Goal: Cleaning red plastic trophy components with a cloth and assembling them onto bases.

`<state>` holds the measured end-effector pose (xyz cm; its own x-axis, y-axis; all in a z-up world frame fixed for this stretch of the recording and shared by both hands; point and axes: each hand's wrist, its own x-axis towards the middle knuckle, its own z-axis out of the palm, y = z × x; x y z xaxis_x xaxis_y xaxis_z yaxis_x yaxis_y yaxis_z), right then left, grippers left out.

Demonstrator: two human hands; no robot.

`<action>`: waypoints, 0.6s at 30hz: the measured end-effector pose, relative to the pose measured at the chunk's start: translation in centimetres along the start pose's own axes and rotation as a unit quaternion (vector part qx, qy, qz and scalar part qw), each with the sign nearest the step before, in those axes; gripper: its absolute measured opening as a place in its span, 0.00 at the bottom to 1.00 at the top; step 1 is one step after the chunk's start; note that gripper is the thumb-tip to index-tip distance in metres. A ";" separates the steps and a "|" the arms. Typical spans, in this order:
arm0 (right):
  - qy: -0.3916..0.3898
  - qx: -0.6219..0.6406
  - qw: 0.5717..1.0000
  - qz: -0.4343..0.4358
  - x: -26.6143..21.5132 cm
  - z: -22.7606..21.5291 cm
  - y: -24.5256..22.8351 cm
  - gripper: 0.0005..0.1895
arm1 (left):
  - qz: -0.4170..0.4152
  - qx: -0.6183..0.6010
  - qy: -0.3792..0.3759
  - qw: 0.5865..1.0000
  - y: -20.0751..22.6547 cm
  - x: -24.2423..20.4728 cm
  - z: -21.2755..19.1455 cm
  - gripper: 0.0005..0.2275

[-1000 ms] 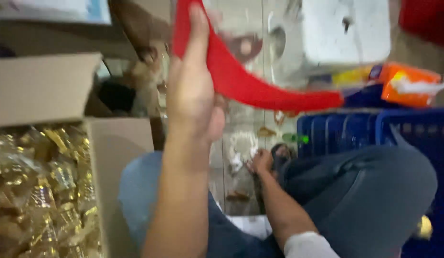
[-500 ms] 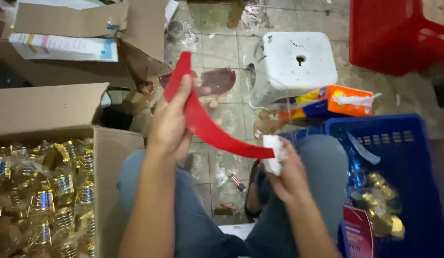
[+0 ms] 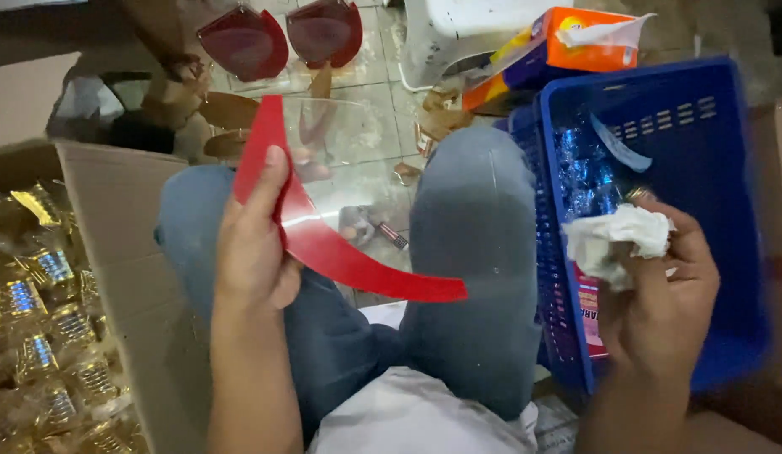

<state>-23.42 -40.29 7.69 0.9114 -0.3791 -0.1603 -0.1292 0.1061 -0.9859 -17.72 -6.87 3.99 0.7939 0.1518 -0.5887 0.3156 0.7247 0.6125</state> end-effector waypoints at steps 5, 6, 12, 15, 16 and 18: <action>-0.063 -0.378 0.894 -0.234 0.2 3.2 -2.1 0.22 | -0.024 0.000 -0.043 0.999 -2.2 -0.5 0.7 0.14; -0.061 -0.379 0.894 -0.232 0.7 4.1 -2.4 0.22 | -0.027 0.001 -0.043 0.999 -2.8 -0.4 0.7 0.14; -0.237 -0.399 0.823 -0.326 3.7 9.5 -3.7 0.21 | -0.044 -0.008 -0.042 0.998 -4.4 1.2 0.8 0.13; -0.306 -0.398 0.799 -0.331 4.7 11.0 -3.0 0.22 | -0.054 -0.018 -0.047 0.997 -4.3 1.8 0.6 0.13; -0.324 -0.406 0.786 -0.335 5.0 11.4 -2.7 0.23 | -0.062 -0.010 -0.044 0.997 -4.1 2.0 0.7 0.13; -0.344 -0.413 0.772 -0.339 5.6 11.9 -1.9 0.24 | -0.071 -0.004 -0.038 0.997 -4.0 2.3 0.7 0.14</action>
<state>-13.42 -31.71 9.18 0.8339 0.5187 0.1886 0.5228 -0.6327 -0.5713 -16.77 -9.86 0.53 0.7786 -0.0029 -0.6275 0.4231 0.7410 0.5215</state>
